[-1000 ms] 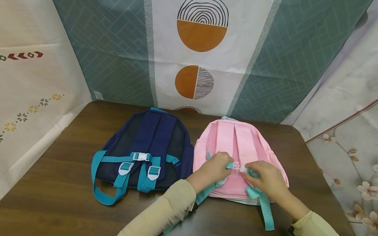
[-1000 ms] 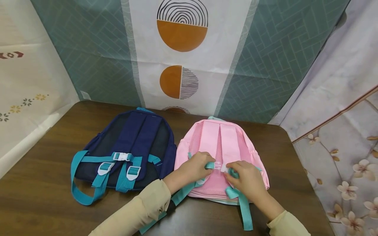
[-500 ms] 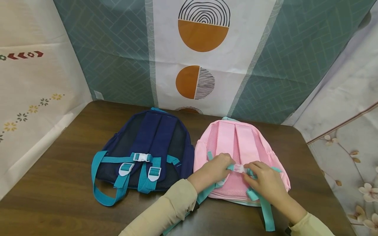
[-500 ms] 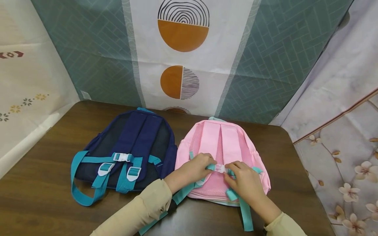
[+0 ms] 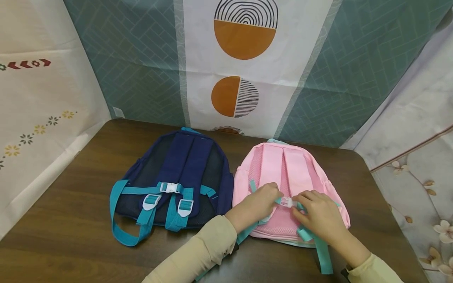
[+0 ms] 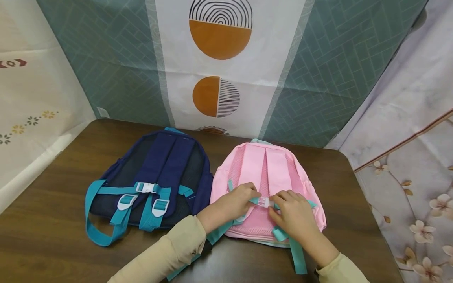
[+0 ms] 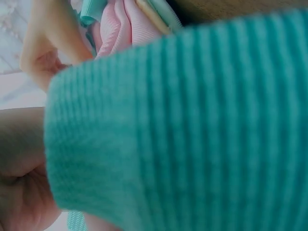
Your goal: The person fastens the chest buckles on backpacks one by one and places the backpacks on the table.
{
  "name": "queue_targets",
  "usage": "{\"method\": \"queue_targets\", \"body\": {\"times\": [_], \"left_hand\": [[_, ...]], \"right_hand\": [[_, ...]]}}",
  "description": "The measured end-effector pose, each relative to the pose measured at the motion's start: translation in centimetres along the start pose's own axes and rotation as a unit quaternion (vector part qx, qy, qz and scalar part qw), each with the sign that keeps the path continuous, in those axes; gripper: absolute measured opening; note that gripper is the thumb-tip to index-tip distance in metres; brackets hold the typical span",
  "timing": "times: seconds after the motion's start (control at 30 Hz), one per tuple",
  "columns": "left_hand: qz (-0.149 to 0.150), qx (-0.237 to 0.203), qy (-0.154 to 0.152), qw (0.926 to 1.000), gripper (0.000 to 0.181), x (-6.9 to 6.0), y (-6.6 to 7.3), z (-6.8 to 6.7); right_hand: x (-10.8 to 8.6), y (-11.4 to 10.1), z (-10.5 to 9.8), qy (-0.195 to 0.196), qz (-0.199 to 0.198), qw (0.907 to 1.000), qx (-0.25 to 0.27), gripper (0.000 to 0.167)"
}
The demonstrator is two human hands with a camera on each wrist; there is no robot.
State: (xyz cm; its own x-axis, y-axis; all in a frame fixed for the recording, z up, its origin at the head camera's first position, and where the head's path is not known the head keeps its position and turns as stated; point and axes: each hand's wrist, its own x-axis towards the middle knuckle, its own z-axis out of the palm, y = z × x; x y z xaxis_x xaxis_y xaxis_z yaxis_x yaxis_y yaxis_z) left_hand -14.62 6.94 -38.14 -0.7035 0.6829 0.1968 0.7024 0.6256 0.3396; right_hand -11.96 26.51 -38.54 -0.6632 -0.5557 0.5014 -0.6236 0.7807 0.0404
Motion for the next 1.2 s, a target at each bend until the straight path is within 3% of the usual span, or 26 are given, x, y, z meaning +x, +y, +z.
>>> {"method": "queue_targets", "body": {"times": [0.27, 0.47, 0.63, 0.77, 0.9, 1.2], "left_hand": [[-0.008, -0.013, 0.013, 0.9998, 0.031, -0.4, 0.5, 0.0], [-0.027, -0.085, 0.014, 0.9959, 0.034, -0.6, 0.4, 0.2], [-0.017, -0.126, 0.047, 0.9907, 0.031, -0.3, 0.5, 0.5], [-0.04, -0.162, 0.064, 0.9839, 0.029, 0.2, 1.1, 0.8], [-0.069, -0.162, 0.044, 0.9834, 0.03, 0.3, 1.6, 1.1], [-0.071, -0.136, 0.006, 0.9881, 0.033, -0.3, 1.3, 0.8]], "right_hand": [[0.1, -0.3, 0.0, -0.016, 0.005, 0.9999, 0.005, 0.021], [-0.6, 0.0, 0.1, -0.048, 0.011, 0.9964, 0.07, 0.037], [-1.2, 0.5, -0.1, -0.017, 0.016, 0.9913, 0.13, 0.059], [-1.6, 0.6, -0.4, 0.013, 0.029, 0.9895, 0.141, 0.062], [-1.6, 0.3, -0.2, 0.013, 0.036, 0.9873, 0.154, 0.056], [-0.7, 0.0, 0.1, -0.01, 0.025, 0.9898, 0.14, 0.047]]}}
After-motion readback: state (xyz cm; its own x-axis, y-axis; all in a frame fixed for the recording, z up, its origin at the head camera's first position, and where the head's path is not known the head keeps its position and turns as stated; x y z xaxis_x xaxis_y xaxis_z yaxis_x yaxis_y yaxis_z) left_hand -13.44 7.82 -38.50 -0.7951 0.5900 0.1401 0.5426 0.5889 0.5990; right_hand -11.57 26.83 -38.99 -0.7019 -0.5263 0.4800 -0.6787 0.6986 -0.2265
